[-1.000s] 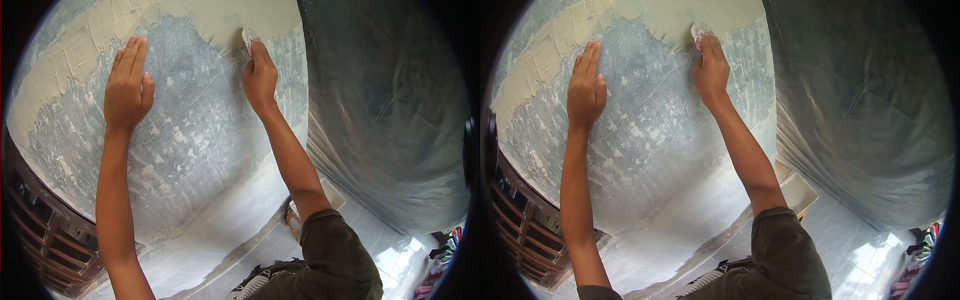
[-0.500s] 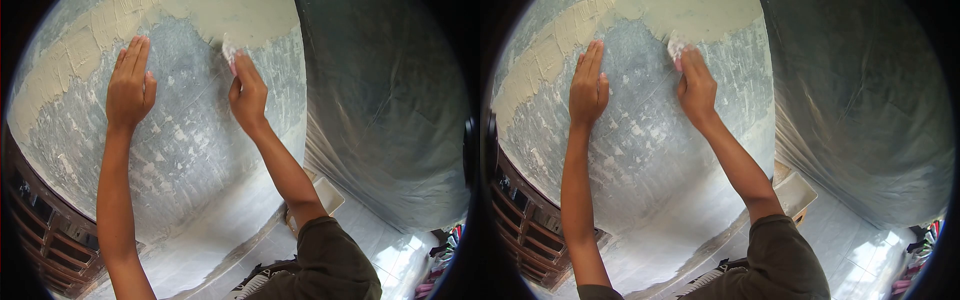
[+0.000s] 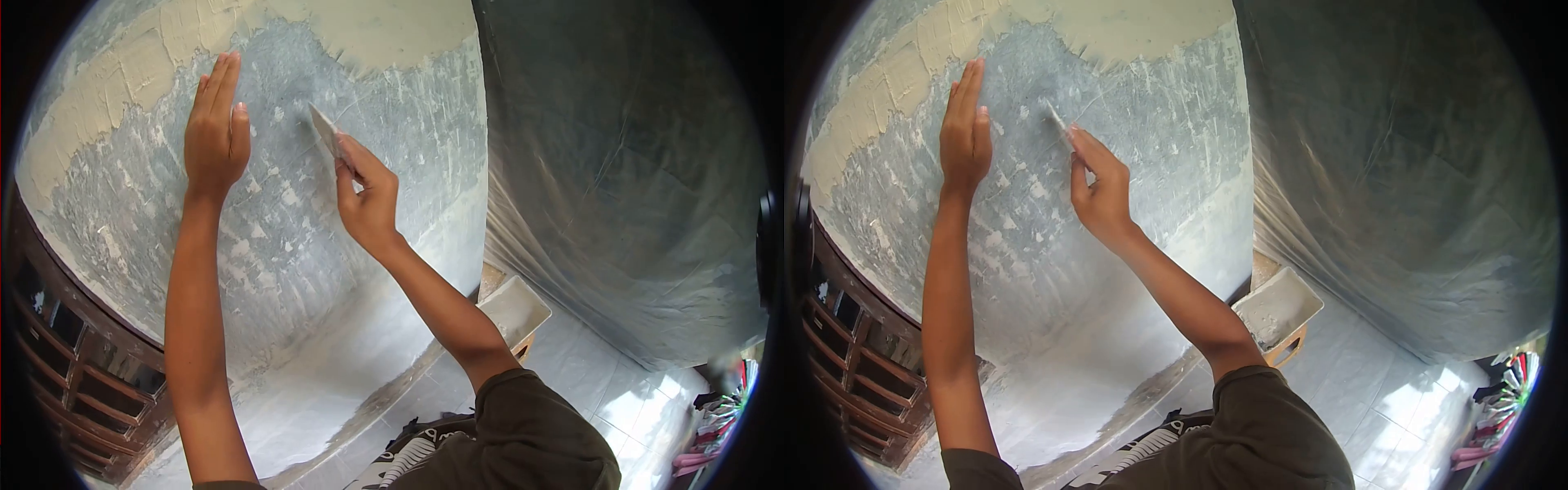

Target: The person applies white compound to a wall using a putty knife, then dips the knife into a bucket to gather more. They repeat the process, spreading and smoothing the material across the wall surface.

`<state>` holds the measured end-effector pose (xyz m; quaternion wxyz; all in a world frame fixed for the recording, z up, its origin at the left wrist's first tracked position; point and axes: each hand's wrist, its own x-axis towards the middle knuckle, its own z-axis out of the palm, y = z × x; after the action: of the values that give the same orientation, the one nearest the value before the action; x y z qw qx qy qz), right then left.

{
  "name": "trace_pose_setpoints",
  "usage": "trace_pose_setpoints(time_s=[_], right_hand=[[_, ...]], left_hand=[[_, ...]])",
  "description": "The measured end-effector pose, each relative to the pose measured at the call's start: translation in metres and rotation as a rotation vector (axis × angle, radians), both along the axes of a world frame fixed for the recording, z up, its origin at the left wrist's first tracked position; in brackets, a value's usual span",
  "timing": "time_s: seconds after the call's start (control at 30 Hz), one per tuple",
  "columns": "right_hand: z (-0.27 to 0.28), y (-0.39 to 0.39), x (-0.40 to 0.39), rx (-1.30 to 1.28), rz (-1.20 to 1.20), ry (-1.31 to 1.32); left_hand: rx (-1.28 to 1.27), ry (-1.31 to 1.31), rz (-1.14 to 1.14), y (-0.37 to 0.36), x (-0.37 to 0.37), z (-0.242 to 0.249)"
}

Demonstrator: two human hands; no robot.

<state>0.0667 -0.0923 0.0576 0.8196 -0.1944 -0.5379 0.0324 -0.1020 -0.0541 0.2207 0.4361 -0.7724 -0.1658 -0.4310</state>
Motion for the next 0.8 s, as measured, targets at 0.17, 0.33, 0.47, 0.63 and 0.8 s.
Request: trace_pose_setpoints(time_s=[0.17,0.33,0.47,0.63,0.8], right_hand=[[-0.018,-0.046,0.023,-0.264,0.571,0.269],[-0.047,-0.082,0.034,-0.424,0.584,0.407],[-0.080,-0.103,0.036,-0.520,0.518,0.469],[-0.110,-0.134,0.038,-0.573,0.432,0.561],[-0.138,-0.151,0.056,-0.601,0.438,0.656]], left_hand=[[-0.286,-0.286,-0.263,-0.019,0.006,-0.060],[-0.525,-0.425,-0.421,-0.058,0.007,-0.138],[-0.707,-0.507,-0.537,-0.075,0.017,-0.184],[-0.777,-0.519,-0.635,-0.092,0.034,-0.230],[-0.914,-0.505,-0.674,-0.102,0.060,-0.271]])
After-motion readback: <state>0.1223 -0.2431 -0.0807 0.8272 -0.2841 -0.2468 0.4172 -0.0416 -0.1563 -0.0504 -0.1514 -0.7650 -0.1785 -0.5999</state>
